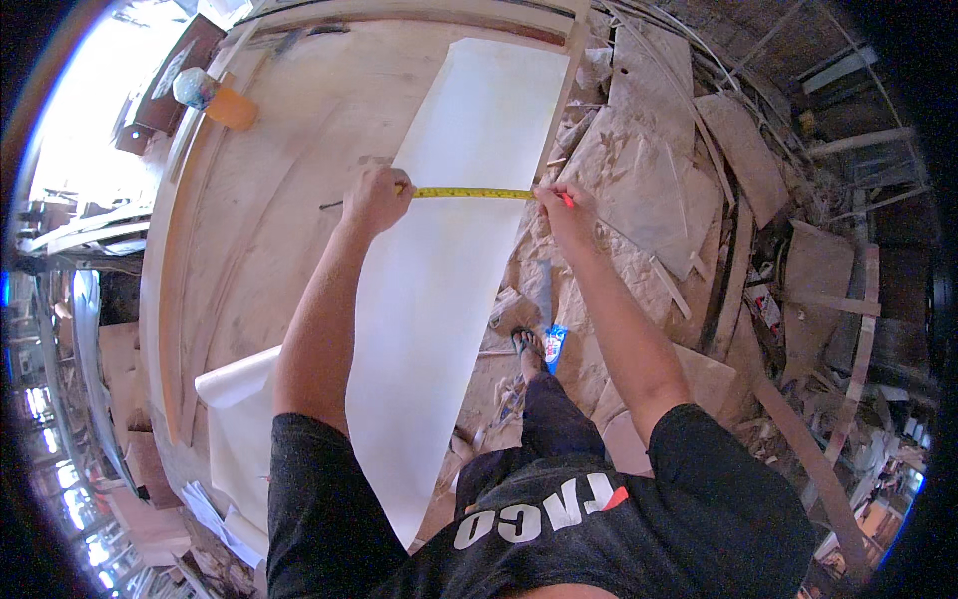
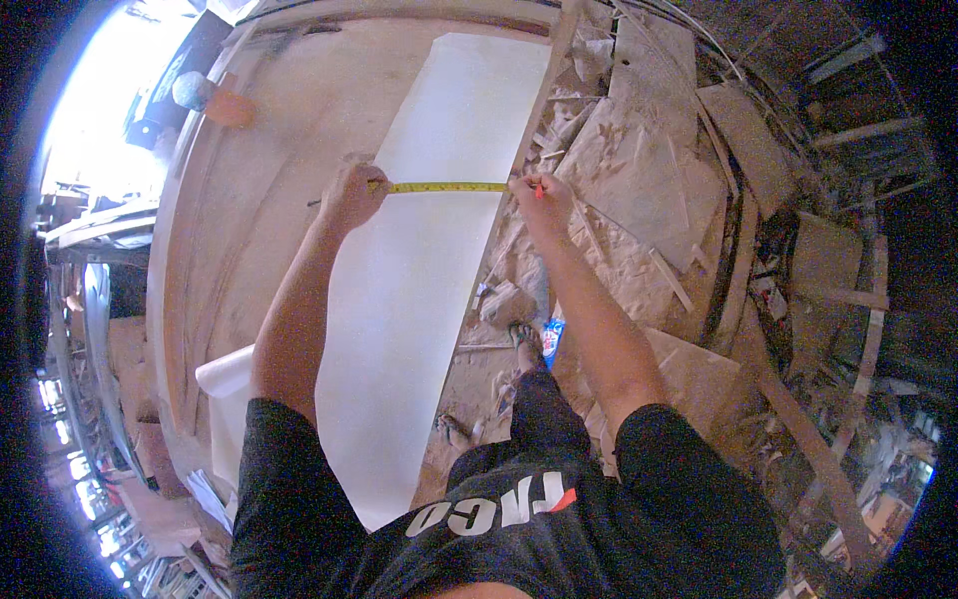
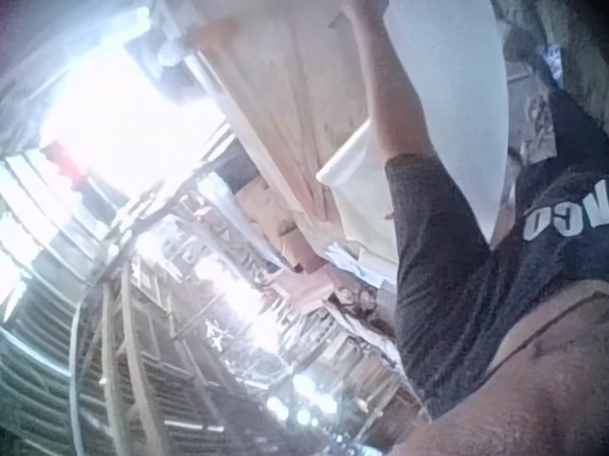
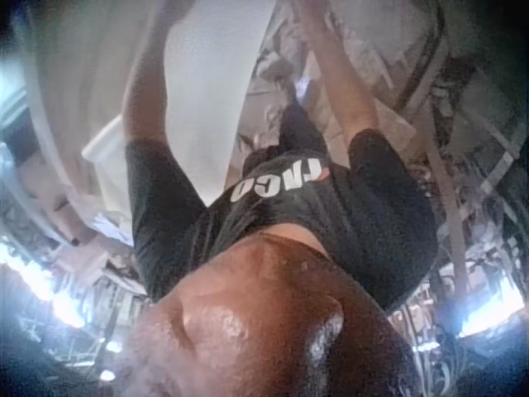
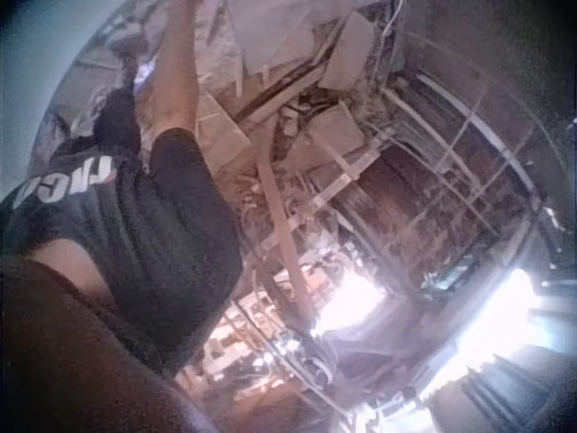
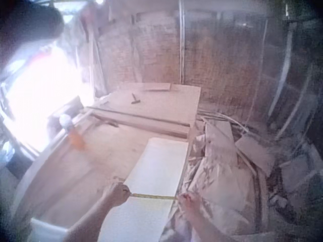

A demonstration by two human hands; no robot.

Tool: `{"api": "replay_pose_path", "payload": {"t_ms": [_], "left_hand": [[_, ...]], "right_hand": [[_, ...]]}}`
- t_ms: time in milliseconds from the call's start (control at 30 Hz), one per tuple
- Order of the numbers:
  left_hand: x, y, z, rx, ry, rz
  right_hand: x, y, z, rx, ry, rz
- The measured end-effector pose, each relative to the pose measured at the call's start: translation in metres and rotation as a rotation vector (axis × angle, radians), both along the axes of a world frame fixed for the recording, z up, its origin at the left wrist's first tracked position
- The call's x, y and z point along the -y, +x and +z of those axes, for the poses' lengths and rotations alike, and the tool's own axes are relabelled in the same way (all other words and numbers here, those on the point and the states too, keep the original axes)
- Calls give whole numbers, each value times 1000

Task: The person measures a white sheet with a tape measure and marks it with a pen, then uses a wooden straight edge and a utility knife to cut a strip. Finally, the person positions the cut strip against the edge of a large wooden panel.

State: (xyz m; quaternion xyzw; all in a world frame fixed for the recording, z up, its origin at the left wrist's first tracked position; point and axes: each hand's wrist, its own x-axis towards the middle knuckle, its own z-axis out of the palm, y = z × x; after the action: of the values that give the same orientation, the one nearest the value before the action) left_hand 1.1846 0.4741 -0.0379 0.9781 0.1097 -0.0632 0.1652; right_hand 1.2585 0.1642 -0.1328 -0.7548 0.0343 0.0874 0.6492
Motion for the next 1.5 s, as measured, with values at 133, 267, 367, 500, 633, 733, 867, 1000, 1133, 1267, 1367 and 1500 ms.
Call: {"api": "replay_pose_path", "payload": {"t_ms": [133, 267, 367, 500, 633, 733, 867, 1000, 1133, 1267, 1367, 1500], "left_hand": [[1, 47, -14, -8, 18, -91], [4, 67, -12, 2, 35, -124], [2, 62, -1, -73, -38, -66], [10, 18, 38, -96, -23, -17], [-13, -120, 68, -26, -178, 189], [-18, -257, 84, -73, -180, 454], [46, -460, 94, -109, -349, 982], [65, -563, 30, -240, -375, 1056], [124, -602, 44, -469, -238, 1165], [146, -628, 38, -275, -378, 1312], [147, -636, 36, -347, -400, 1367], [166, -658, 17, -394, -371, 1365]], "right_hand": [[-10, 17, -15, -22, -94, -35], [-15, 19, -20, 80, -199, -8], [-15, 16, 1, 93, -183, -59], [28, 57, 23, -9, 251, -135], [43, 119, 70, -5, 360, -64], [28, 189, 52, 83, 306, 18], [-55, 269, -8, -10, 12, 268], [9, 470, -69, 602, -887, 615], [-44, 453, -81, 603, -1083, 742], [-69, 443, -62, 524, -1247, 675], [-82, 443, -45, 512, -1305, 647], [-91, 441, -46, 504, -1362, 660]]}}
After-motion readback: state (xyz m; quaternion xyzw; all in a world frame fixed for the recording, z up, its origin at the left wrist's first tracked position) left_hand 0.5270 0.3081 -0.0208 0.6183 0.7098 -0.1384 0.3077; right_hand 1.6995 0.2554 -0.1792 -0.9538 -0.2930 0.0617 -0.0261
